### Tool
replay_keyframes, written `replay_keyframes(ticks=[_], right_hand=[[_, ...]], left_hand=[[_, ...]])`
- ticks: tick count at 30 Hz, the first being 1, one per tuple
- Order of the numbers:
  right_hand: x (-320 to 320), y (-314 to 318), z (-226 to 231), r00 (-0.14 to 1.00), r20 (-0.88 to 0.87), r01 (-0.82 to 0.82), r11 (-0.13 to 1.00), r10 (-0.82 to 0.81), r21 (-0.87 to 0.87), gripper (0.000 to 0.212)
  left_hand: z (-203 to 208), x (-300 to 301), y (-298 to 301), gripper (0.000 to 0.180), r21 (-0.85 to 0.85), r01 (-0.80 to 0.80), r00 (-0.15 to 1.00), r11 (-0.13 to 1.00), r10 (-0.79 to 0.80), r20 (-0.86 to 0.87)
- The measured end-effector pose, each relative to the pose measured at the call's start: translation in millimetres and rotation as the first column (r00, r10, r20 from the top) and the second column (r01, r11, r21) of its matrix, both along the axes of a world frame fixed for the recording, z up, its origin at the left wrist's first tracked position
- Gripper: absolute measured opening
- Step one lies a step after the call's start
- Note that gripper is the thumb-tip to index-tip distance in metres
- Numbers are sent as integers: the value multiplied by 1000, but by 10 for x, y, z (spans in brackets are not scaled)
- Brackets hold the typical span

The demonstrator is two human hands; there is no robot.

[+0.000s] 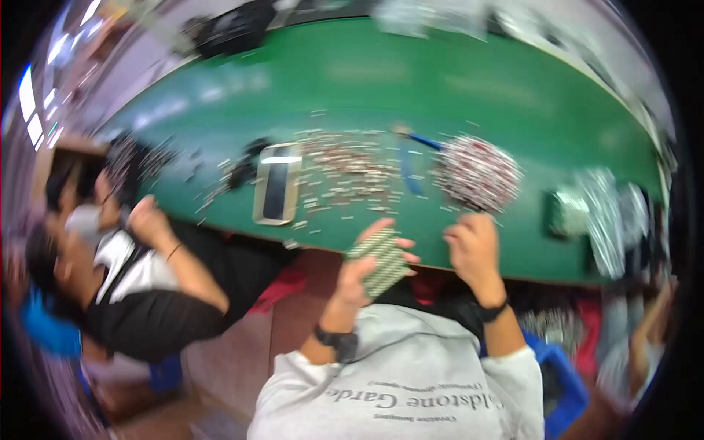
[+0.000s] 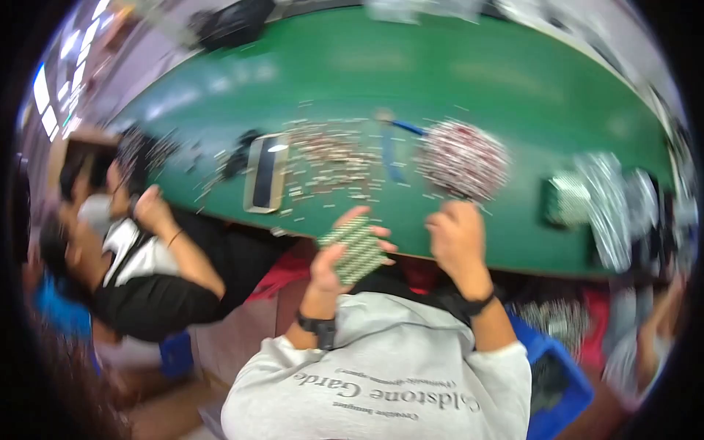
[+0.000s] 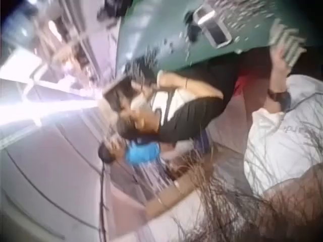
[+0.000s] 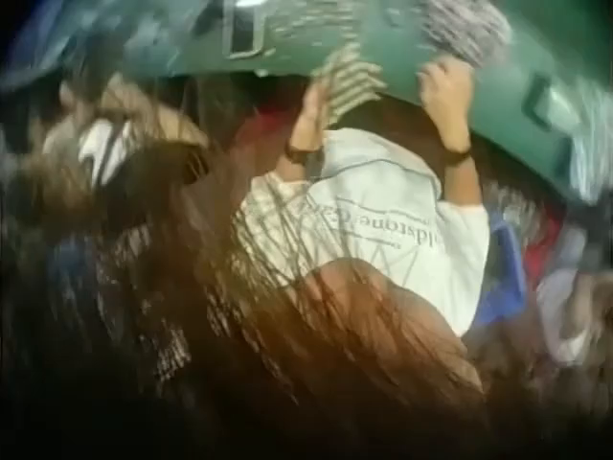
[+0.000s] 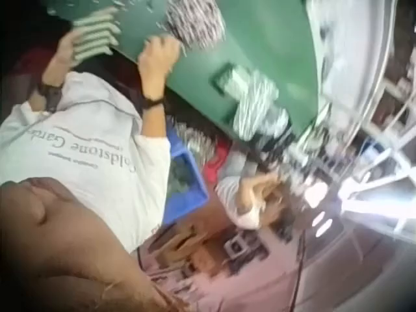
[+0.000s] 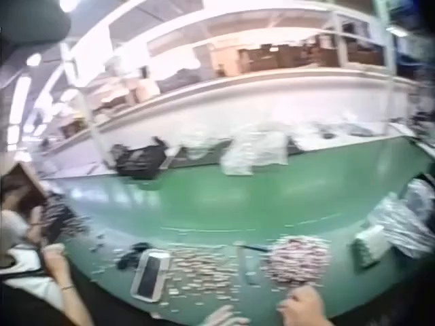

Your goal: The person picks up a wire from a pile and inserts it into a circuit board, repeating this process for multiple wires.

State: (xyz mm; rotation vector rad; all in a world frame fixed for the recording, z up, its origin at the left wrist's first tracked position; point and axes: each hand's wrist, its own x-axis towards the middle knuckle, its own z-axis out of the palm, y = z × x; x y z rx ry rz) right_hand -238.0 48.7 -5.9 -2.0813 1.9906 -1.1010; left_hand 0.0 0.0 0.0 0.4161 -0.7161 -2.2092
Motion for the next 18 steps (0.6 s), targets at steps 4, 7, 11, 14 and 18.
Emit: replay_keyframes(ticks=[4, 7, 11, 14, 18], right_hand=[[-330, -422, 57, 998, 15, -56, 998, 56, -17, 11], [-26, -584, 140, 994, 62, -85, 996, 86, -16, 8], [9, -656, 313, 963, 236, -119, 992, 128, -52, 7], [85, -627, 410, 943, 308, -99, 990, 124, -97, 11], [313, -505, 637, 912, 378, -154, 987, 161, -49, 10]], left_hand=[[-210, -287, -211, 75, -5, 8, 990, 1000, -9, -137], [-55, 112, -120, 76, -16, -30, 996, 999, 29, -82], [80, 168, -89, 84, -35, -82, 997, 996, 82, -13], [146, 144, -158, 88, 17, -78, 996, 997, 78, -30], [211, 98, -145, 85, 32, -101, 995, 994, 101, -6]])
